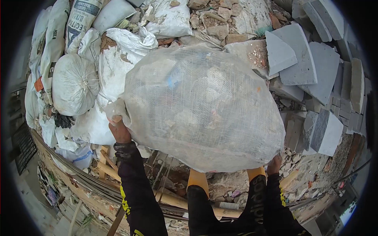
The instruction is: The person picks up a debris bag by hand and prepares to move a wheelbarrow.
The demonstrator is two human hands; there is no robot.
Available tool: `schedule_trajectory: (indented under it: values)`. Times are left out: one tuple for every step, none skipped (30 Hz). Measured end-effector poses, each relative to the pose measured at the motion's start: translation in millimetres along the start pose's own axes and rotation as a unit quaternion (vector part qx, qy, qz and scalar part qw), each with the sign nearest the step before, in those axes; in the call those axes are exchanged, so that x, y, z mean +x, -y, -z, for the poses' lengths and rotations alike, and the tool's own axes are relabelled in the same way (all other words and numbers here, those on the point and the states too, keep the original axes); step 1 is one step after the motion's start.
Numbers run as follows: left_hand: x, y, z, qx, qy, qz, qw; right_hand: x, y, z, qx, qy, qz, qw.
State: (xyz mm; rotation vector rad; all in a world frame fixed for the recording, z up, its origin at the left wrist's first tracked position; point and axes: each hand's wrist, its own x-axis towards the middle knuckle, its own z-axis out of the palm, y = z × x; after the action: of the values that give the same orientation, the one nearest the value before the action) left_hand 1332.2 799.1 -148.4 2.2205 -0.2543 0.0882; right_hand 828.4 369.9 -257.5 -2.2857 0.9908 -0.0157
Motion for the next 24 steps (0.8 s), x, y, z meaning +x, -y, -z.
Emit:
schedule_trajectory:
  values:
    - [-2.2, 3.7, 0.4, 0.035, -0.022, -0.006, 0.999, -1.3, -14.1, 0.2, 0.032, -0.013, -0.021, 0.999]
    - [-3.4, 2.1, 0.6, 0.026, -0.009, -0.002, 1.000, 2.4, -12.8, 6.1, 0.131, -0.015, -0.070, 0.989]
    - [-1.6, -4.7, 0.0, 0.016, 0.001, 0.001, 1.000, 13.5, -2.2, 12.7, 0.319, 0.004, -0.143, 0.937]
    - [1.0, -13.2, 0.4, 0.004, 0.009, 0.004, 1.000, 24.6, 13.1, 18.6, 0.507, 0.012, -0.216, 0.835]
    - [3.6, -24.4, 3.8, 0.036, 0.085, -0.005, 0.996, 34.3, 29.6, 24.1, 0.631, 0.010, -0.273, 0.726]
    - [2.4, -31.3, 0.4, -0.184, 0.068, 0.062, 0.979, 41.6, 44.3, 31.9, 0.682, 0.009, -0.308, 0.663]
    - [0.7, -38.3, -5.2, -0.394, 0.047, 0.125, 0.909, 39.6, -0.7, 25.2, 0.460, 0.042, -0.186, 0.867]
    - [0.7, -41.3, -8.0, -0.583, 0.024, 0.180, 0.792, 41.0, -1.0, 28.6, 0.488, 0.051, -0.212, 0.845]
    - [2.4, -36.9, -7.9, -0.560, 0.012, 0.170, 0.811, 44.1, -0.7, 30.7, 0.556, 0.051, -0.257, 0.789]
    - [2.4, -29.0, -6.7, -0.537, -0.002, 0.162, 0.828, 45.4, 0.7, 32.6, 0.588, 0.058, -0.280, 0.757]
    - [0.7, -22.6, -4.3, -0.514, -0.017, 0.155, 0.844, 46.2, 1.8, 33.8, 0.598, 0.065, -0.292, 0.744]
    - [1.0, -18.2, -1.7, -0.478, -0.003, 0.147, 0.866, 48.7, 3.7, 34.1, 0.606, 0.073, -0.301, 0.733]
    - [4.2, -14.0, 0.3, -0.442, 0.009, 0.134, 0.887, 52.8, 8.5, 32.2, 0.611, 0.082, -0.306, 0.726]
    - [7.5, -15.1, 1.0, -0.404, 0.022, 0.123, 0.906, 55.1, 12.0, 28.9, 0.616, 0.091, -0.311, 0.718]
    - [9.6, -16.6, 1.9, -0.460, 0.033, 0.125, 0.879, 57.8, 14.2, 27.2, 0.618, 0.101, -0.313, 0.714]
    - [11.8, -17.8, 3.2, -0.514, 0.044, 0.127, 0.847, 59.2, 16.0, 26.3, 0.622, 0.109, -0.316, 0.708]
    - [13.2, -19.3, 3.7, -0.566, 0.055, 0.130, 0.812, 60.1, 17.7, 26.4, 0.625, 0.119, -0.318, 0.703]
    - [13.7, -14.9, 2.4, -0.591, 0.079, 0.107, 0.796, 61.4, 19.3, 26.9, 0.627, 0.129, -0.319, 0.699]
    - [15.4, -7.4, 0.1, -0.615, 0.103, 0.081, 0.777, 63.5, 22.1, 25.5, 0.630, 0.138, -0.318, 0.695]
    - [14.5, -4.6, 0.1, -0.638, 0.128, 0.052, 0.758, 65.5, 24.9, 24.0, 0.634, 0.147, -0.314, 0.691]
    - [6.8, -6.6, -0.3, -0.552, 0.032, 0.094, 0.828, 65.1, 29.3, 21.6, 0.636, 0.154, -0.312, 0.689]
    - [1.0, -25.3, -3.4, -0.558, -0.050, 0.145, 0.816, 65.3, 34.1, 19.7, 0.641, 0.160, -0.309, 0.684]
    - [-6.6, -47.6, -9.0, -0.560, -0.131, 0.192, 0.795, 67.0, 41.1, 19.5, 0.639, 0.162, -0.302, 0.688]
    - [-13.0, -70.8, -9.8, -0.560, -0.212, 0.235, 0.766, 66.5, 54.3, 22.5, 0.651, 0.168, -0.301, 0.676]
